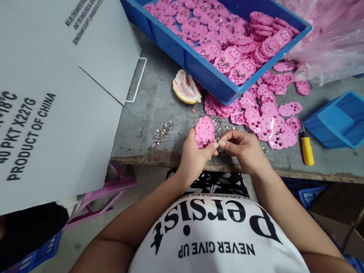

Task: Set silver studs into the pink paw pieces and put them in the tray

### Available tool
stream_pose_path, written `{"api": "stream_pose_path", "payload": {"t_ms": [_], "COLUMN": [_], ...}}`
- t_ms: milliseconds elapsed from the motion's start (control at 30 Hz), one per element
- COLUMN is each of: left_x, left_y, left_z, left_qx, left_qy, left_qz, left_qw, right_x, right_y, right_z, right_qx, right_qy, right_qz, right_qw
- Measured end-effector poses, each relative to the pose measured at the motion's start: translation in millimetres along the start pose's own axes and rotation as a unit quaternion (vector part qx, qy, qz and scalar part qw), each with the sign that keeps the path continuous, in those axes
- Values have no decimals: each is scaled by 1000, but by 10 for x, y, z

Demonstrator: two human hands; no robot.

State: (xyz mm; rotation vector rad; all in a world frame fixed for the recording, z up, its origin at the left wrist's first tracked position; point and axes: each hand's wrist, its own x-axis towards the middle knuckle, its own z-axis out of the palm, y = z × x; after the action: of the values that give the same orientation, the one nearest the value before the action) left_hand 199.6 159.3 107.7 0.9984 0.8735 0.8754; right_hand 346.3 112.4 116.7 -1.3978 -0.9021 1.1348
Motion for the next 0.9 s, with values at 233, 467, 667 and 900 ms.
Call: {"api": "stream_pose_path", "payload": {"t_ms": [233,467,667,900], "left_x": [-26,-104,-114,-120], "left_y": [79,61,93,79], "left_z": [-7,-48,1,10], "left_qx": [-236,-271,-270,-269], "left_qy": [-91,-122,-107,-117], "left_qz": [-41,-41,-44,-31], "left_qw": [967,954,956,956], "right_x": [-6,-36,-58,-49], "right_y": [35,40,7,0], "right_z": [115,186,250,283], "right_qx": [7,21,23,34], "right_qy": [102,116,84,78], "right_qz": [-82,-90,-94,-115], "right_qw": [991,989,992,990]}}
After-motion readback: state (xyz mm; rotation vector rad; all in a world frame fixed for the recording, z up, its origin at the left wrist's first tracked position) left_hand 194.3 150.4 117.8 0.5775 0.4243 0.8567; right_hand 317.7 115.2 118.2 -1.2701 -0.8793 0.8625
